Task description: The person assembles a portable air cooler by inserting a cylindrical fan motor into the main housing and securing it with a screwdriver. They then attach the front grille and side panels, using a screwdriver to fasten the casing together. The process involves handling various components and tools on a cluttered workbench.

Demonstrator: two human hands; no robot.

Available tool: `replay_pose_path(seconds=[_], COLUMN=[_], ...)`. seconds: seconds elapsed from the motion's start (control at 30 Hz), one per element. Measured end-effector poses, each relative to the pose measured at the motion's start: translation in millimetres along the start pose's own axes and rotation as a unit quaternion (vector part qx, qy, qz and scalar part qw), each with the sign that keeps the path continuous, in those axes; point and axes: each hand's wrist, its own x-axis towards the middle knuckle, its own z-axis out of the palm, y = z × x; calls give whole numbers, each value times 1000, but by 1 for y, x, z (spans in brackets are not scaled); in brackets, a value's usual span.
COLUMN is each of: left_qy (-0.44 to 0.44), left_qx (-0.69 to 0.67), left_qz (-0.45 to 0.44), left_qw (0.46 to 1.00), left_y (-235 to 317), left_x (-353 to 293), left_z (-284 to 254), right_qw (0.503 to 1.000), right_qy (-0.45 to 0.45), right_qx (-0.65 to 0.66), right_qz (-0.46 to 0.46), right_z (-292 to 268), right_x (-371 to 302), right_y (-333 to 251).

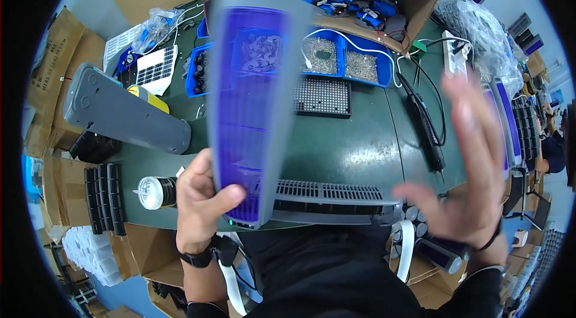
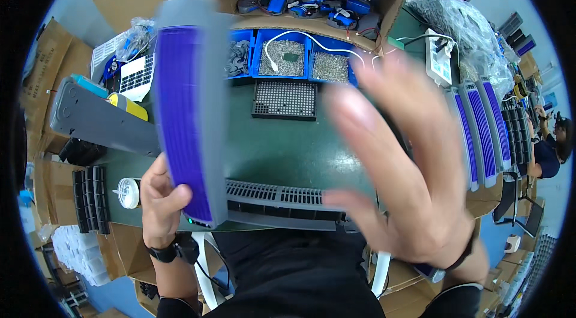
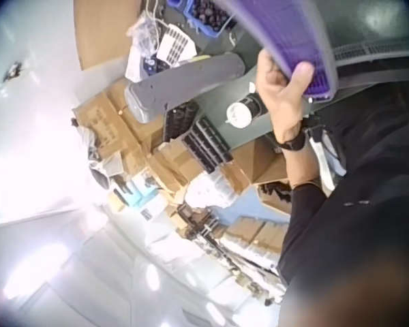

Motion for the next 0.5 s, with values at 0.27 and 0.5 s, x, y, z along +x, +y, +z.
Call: replay_pose_path(seconds=[0.27, 0.5], left_qy=[148, 157], left_qx=[-119, -333], left_qz=[-57, -73], left_qw=[980, 927], left_y=[-23, -55], left_x=[-8, -1], left_z=[-44, -51], right_qw=[943, 938], right_qy=[-154, -214], right_qx=[157, 58], right_qz=[250, 266], right_z=[79, 81], right_x=[-146, -116], right_y=[-58, -71])
